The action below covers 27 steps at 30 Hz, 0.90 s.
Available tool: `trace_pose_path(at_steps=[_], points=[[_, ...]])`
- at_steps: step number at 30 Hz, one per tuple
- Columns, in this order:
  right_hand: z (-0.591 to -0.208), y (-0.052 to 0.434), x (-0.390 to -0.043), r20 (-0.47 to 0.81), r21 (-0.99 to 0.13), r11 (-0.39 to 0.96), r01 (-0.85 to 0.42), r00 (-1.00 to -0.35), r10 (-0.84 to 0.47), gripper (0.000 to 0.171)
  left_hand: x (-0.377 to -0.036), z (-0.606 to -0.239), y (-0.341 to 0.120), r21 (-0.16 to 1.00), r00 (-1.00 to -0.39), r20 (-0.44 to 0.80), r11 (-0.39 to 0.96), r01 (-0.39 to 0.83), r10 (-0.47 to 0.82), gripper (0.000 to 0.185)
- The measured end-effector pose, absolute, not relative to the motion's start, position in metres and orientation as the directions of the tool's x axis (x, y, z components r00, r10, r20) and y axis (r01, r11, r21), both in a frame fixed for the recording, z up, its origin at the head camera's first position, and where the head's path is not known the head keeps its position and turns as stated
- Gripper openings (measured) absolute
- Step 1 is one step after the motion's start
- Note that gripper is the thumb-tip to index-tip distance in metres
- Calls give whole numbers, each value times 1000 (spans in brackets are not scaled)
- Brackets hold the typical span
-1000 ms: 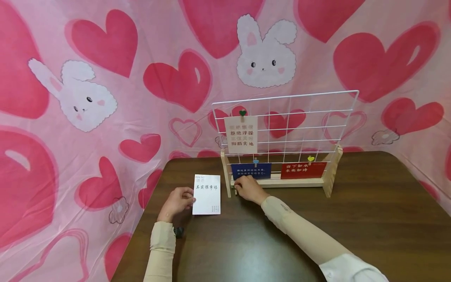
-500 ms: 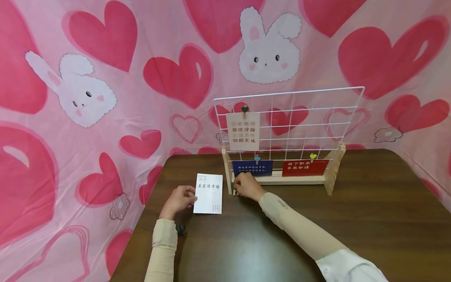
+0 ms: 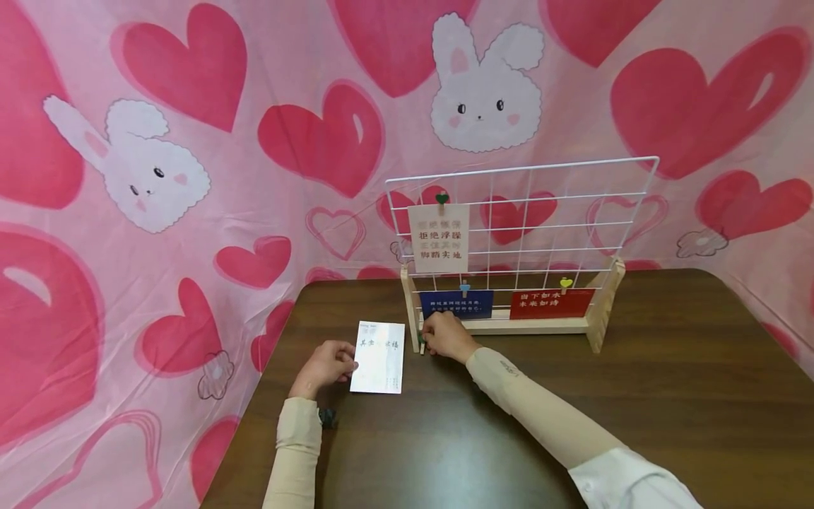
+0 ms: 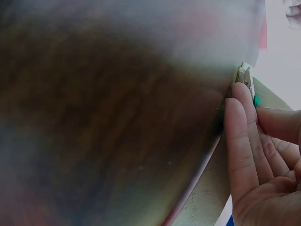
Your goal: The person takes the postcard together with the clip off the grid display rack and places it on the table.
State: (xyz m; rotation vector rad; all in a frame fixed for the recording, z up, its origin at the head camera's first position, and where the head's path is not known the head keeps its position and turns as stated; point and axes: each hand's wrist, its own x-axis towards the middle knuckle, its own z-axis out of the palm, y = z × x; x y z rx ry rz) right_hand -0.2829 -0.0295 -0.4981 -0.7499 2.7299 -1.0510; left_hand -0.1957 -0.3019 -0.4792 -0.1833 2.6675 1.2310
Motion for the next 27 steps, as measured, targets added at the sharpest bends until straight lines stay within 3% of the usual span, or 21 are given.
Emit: trace_pose_path(at_steps=[13, 27], points=[[-495, -31, -284, 63, -604, 679, -419, -873, -483, 16, -193, -480, -307, 744, -970, -244, 639, -195, -12, 18], [-496, -28, -285, 48, -653, 650, -389, -877, -478, 11, -194, -483, -310, 710, -962, -272, 667, -228, -39, 25]])
